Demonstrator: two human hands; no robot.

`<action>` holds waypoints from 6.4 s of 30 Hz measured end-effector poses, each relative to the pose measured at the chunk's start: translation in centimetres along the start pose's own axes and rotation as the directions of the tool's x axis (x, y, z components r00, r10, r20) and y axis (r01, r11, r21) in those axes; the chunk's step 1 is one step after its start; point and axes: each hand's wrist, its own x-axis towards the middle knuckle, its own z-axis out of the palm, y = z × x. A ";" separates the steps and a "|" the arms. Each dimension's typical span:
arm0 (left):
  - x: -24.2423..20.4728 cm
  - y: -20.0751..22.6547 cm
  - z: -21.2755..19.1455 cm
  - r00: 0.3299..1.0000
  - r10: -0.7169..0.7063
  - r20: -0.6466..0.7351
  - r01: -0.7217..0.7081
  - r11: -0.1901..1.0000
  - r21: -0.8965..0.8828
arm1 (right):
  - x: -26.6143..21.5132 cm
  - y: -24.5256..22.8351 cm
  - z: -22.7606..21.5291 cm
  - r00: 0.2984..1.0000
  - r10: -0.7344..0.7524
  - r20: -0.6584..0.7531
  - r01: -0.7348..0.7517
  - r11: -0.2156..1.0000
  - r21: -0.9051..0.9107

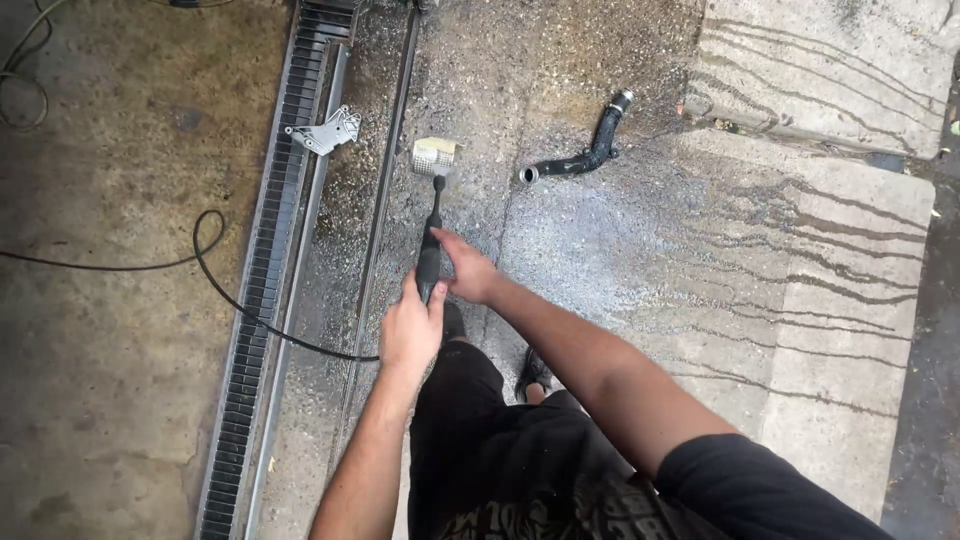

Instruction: Using a high-pressure water wand to clean grease and dirt off a metal bracket and a rubber hose on a garage floor.

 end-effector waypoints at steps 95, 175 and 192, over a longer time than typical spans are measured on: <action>7.4 5.8 2.3 0.954 0.231 0.193 -0.233 0.972 -0.015 | 9.7 12.1 -7.4 0.995 -0.033 -0.091 0.023 0.994 -0.105; 20.7 32.0 5.1 0.987 -0.162 0.011 0.162 0.983 -0.081 | 25.5 17.9 -28.8 0.886 -0.133 0.445 0.213 0.968 -0.134; 18.3 31.2 4.8 0.973 -0.228 -0.013 0.225 0.965 -0.135 | 23.0 12.8 -29.5 0.906 -0.131 0.401 0.174 0.982 -0.072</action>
